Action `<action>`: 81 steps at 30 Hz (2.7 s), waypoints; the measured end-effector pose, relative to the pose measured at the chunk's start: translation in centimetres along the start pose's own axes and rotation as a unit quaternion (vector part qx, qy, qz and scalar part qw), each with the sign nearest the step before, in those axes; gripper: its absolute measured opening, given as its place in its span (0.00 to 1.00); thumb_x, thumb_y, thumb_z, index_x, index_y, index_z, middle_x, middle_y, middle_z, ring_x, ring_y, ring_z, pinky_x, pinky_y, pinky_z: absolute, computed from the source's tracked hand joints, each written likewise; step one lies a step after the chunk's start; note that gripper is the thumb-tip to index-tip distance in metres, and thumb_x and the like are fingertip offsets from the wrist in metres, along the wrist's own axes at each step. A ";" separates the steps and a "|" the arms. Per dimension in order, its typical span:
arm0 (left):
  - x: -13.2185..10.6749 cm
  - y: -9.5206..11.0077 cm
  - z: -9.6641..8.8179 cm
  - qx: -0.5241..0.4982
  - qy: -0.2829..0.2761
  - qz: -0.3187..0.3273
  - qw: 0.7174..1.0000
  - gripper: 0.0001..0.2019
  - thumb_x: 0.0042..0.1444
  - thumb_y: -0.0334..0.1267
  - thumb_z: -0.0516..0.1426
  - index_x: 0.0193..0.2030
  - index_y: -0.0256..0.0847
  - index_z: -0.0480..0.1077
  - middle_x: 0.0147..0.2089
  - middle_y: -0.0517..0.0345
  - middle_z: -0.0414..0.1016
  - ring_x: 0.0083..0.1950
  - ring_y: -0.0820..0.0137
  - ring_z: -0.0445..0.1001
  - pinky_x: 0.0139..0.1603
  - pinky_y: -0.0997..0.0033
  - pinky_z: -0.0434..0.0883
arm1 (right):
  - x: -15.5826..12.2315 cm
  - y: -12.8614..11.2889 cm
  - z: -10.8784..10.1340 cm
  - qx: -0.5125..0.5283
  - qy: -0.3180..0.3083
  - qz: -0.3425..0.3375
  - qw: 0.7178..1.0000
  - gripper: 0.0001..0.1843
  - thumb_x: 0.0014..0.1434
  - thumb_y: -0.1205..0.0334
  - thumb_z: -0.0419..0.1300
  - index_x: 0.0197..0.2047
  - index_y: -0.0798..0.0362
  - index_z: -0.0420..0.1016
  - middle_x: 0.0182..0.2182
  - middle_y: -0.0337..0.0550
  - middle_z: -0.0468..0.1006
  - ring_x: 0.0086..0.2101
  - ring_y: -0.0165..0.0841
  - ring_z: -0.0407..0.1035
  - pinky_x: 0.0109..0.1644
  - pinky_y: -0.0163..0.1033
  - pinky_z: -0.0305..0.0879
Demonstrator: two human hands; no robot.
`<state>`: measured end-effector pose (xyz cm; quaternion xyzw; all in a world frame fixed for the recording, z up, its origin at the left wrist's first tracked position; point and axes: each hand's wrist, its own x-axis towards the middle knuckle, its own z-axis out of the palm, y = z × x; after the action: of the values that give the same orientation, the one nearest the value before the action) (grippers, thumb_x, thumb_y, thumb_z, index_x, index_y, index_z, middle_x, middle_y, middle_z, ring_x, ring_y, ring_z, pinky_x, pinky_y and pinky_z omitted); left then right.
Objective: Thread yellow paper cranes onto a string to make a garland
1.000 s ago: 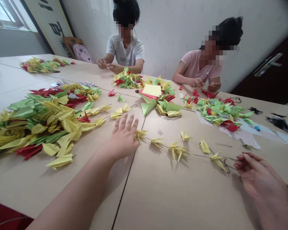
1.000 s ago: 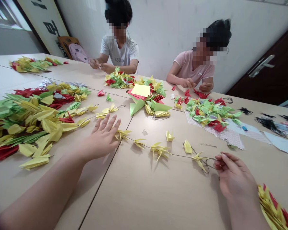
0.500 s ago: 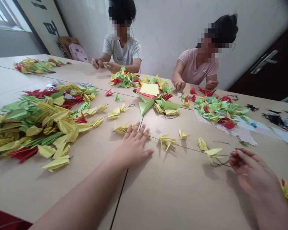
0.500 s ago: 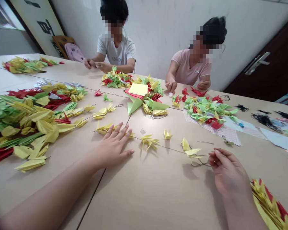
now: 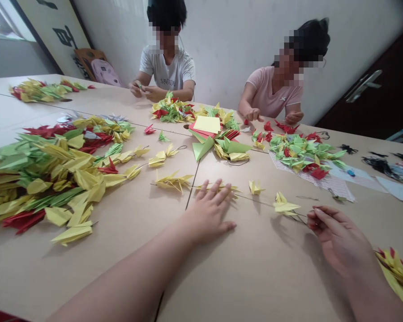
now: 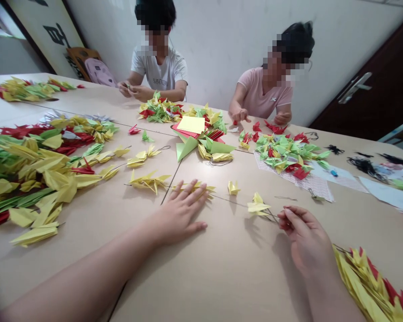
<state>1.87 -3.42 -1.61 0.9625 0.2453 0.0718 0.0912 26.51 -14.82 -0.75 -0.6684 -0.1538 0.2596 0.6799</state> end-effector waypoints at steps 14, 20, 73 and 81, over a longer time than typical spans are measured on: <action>-2.4 -2.0 -1.9 0.093 -0.001 -0.129 0.987 0.31 0.55 0.52 0.45 0.61 0.36 0.54 0.64 0.52 0.51 0.67 0.58 0.34 0.63 0.49 0.27 | -0.6 0.2 0.0 -0.024 -0.109 -0.005 0.994 0.18 0.30 0.54 0.71 0.26 0.51 0.73 0.21 0.36 0.74 0.22 0.25 0.66 0.26 0.29 0.66; -0.9 -0.1 -1.3 0.080 0.057 -0.108 0.989 0.28 0.56 0.50 0.46 0.61 0.39 0.55 0.66 0.51 0.48 0.67 0.57 0.35 0.63 0.47 0.28 | -1.4 0.5 0.5 -0.045 -0.198 0.013 0.979 0.15 0.37 0.55 0.69 0.28 0.52 0.72 0.22 0.39 0.75 0.23 0.29 0.69 0.30 0.35 0.68; 3.8 1.1 0.1 -0.303 0.142 -0.184 0.924 0.16 0.56 0.45 0.46 0.24 0.39 0.63 0.25 0.62 0.66 0.29 0.73 0.64 0.29 0.74 0.60 | 3.5 -0.6 1.1 -0.456 -0.129 -0.276 0.836 0.13 0.47 0.49 0.58 0.29 0.51 0.72 0.30 0.44 0.73 0.31 0.37 0.65 0.34 0.42 0.58; 3.1 1.6 -0.5 -0.118 0.148 -0.178 0.966 0.19 0.58 0.42 0.44 0.19 0.39 0.62 0.24 0.59 0.65 0.29 0.71 0.65 0.29 0.72 0.58 | 3.4 0.1 2.3 -0.506 -0.139 -0.284 0.802 0.13 0.47 0.49 0.57 0.25 0.50 0.70 0.21 0.39 0.71 0.25 0.34 0.64 0.27 0.37 0.56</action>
<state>5.26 -3.25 -0.51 0.8645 0.4128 0.2246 0.1785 28.02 -11.05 -1.22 -0.8007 -0.5392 0.0306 0.2593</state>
